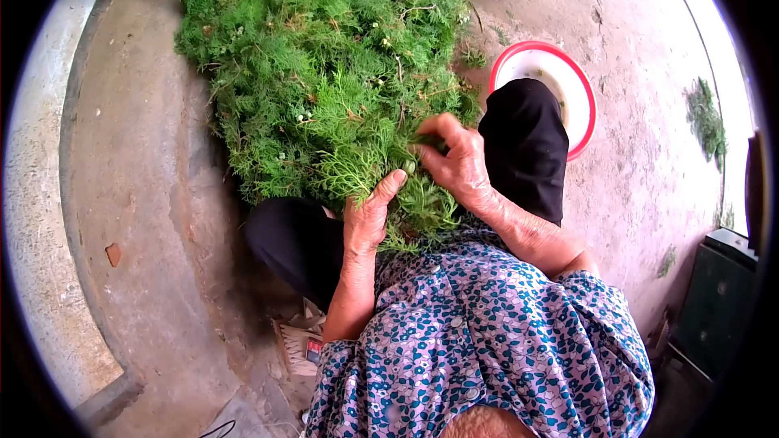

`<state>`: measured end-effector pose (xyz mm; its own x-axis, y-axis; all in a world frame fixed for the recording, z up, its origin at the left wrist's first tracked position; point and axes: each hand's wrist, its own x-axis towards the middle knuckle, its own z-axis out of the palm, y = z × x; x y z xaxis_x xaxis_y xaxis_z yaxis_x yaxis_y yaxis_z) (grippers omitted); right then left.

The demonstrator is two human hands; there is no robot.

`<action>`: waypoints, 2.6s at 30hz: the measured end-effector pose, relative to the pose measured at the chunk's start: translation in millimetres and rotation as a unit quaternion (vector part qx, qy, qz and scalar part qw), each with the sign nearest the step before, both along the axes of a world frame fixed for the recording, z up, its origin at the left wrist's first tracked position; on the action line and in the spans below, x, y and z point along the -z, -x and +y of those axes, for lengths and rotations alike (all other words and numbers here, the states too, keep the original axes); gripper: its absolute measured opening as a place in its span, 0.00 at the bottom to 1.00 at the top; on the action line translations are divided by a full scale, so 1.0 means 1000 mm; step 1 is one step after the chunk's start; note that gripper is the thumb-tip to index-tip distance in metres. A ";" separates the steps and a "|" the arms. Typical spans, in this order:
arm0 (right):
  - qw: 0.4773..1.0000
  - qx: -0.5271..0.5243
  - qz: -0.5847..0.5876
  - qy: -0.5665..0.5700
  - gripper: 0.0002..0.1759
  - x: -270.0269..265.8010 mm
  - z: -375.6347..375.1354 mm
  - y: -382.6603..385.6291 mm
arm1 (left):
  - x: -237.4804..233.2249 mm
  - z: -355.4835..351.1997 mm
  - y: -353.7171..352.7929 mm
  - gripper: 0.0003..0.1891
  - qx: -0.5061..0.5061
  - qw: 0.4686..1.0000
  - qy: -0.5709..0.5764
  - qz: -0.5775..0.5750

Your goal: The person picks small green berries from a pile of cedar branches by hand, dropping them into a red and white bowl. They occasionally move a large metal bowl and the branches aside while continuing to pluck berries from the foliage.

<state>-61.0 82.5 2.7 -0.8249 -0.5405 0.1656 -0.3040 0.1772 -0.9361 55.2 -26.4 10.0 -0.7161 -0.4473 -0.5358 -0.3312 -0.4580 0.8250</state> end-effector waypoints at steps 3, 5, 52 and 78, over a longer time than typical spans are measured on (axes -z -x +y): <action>0.993 0.073 -0.079 0.050 0.11 0.020 0.005 0.025 | 0.006 0.002 -0.004 0.16 -0.024 0.997 0.020 0.063; 0.921 -0.012 -0.348 0.176 0.11 0.008 0.011 0.033 | 0.015 0.000 -0.006 0.16 -0.061 0.995 0.011 0.076; 0.992 -0.101 0.051 0.057 0.17 0.009 0.003 -0.012 | 0.006 0.014 0.009 0.12 -0.098 0.970 0.200 0.092; 0.844 -0.039 -0.460 0.274 0.08 -0.047 0.047 0.024 | 0.001 0.005 0.017 0.21 0.007 0.984 0.169 0.054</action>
